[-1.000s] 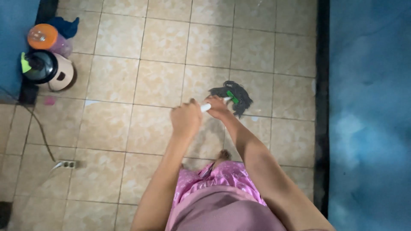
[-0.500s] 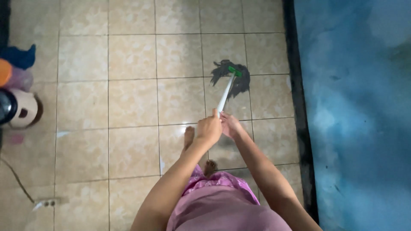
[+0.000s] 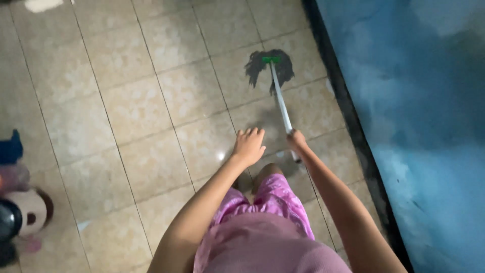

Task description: The person mops a tiled floor using a mop with a white handle and grey head. They move the mop back and forth across the floor, covering different areas of the room.

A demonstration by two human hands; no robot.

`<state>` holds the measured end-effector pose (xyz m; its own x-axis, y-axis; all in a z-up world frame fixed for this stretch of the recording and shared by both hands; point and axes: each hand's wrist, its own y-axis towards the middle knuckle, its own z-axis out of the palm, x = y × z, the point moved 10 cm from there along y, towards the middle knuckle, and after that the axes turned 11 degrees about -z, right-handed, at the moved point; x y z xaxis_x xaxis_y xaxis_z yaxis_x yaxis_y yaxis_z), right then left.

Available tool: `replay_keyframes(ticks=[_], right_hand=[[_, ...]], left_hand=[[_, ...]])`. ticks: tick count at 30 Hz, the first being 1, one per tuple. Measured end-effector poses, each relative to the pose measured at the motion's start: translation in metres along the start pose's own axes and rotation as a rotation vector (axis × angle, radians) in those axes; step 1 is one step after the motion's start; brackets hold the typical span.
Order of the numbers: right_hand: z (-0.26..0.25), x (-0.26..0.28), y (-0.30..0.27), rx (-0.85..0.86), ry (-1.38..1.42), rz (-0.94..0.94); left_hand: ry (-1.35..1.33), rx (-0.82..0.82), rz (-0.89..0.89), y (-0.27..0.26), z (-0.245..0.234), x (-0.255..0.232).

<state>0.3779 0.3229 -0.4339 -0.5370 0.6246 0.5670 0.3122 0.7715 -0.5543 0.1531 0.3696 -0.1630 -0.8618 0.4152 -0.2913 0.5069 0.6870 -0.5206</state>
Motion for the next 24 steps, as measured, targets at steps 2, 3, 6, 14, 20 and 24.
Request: replay_keyframes(ticks=[2,3,6,14,20,24], right_hand=[[-0.029,0.012,-0.004,-0.026,-0.042,0.013],[-0.040,0.009,-0.014,-0.034,-0.092,0.040],[-0.072,0.037,0.003,0.015,-0.161,0.005],[-0.153,0.101,0.134,0.114,-0.206,-0.056],[-0.203,0.124,0.245,0.162,-0.153,-0.066],[-0.222,0.169,0.297,0.163,-0.232,-0.183]], left_hand=[[0.003,-0.050,0.008,0.014,-0.031,0.004],[-0.008,-0.081,0.010,0.017,-0.042,0.004],[-0.008,-0.107,-0.020,0.060,-0.058,0.010],[-0.145,-0.097,-0.080,0.173,-0.133,-0.013],[-0.163,-0.174,-0.150,0.241,-0.194,-0.028],[-0.181,-0.241,-0.210,0.273,-0.222,-0.015]])
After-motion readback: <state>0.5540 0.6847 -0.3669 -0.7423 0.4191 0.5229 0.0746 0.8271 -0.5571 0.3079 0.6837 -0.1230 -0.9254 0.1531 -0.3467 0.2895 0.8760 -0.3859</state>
